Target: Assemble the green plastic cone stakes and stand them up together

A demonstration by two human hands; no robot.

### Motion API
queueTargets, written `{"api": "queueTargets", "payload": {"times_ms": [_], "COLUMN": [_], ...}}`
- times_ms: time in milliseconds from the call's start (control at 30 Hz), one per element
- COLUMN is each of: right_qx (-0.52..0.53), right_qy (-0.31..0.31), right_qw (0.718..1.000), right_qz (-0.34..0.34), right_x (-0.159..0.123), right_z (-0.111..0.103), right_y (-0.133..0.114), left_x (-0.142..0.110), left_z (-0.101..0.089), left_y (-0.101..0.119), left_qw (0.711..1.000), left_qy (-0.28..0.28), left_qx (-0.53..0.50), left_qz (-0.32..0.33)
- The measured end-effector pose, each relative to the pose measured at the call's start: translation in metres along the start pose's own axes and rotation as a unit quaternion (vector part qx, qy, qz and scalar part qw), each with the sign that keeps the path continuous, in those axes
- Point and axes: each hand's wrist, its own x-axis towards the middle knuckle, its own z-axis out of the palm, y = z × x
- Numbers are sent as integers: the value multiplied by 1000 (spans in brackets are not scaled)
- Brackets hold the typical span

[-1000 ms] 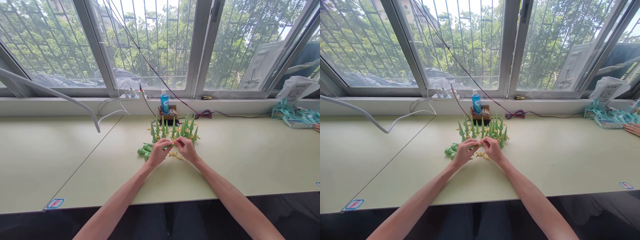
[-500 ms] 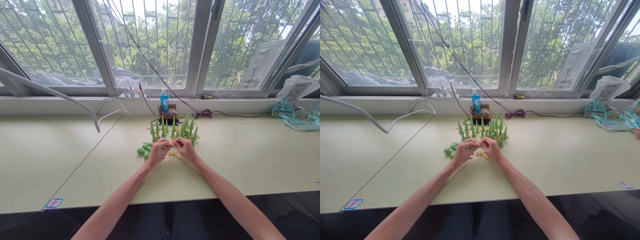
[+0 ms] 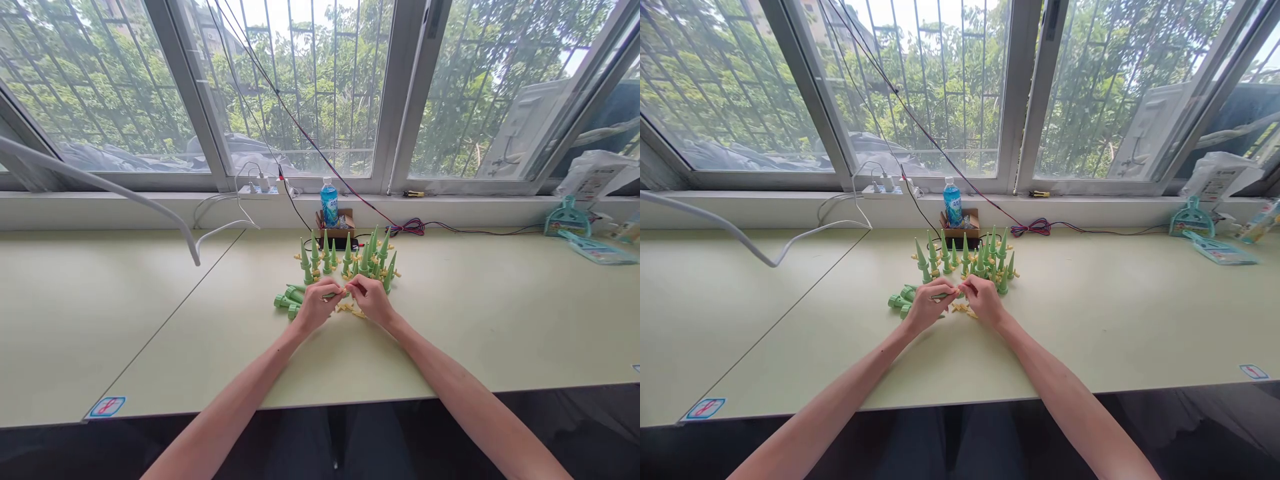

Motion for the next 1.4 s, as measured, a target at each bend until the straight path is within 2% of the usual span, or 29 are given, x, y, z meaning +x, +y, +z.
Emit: {"api": "queueTargets", "payload": {"times_ms": [333,1400], "right_qx": [-12,-9], "right_qy": [10,28], "right_qw": [1000,999], "right_qz": [6,12], "right_x": [2,2], "right_z": [0,2], "right_y": [-1,0], "left_x": [-1,-1], "left_z": [3,5], "left_y": [-1,2], "left_qw": [1000,999], "left_qy": [21,37], "left_qx": [0,1], "left_qz": [-8,-9]}}
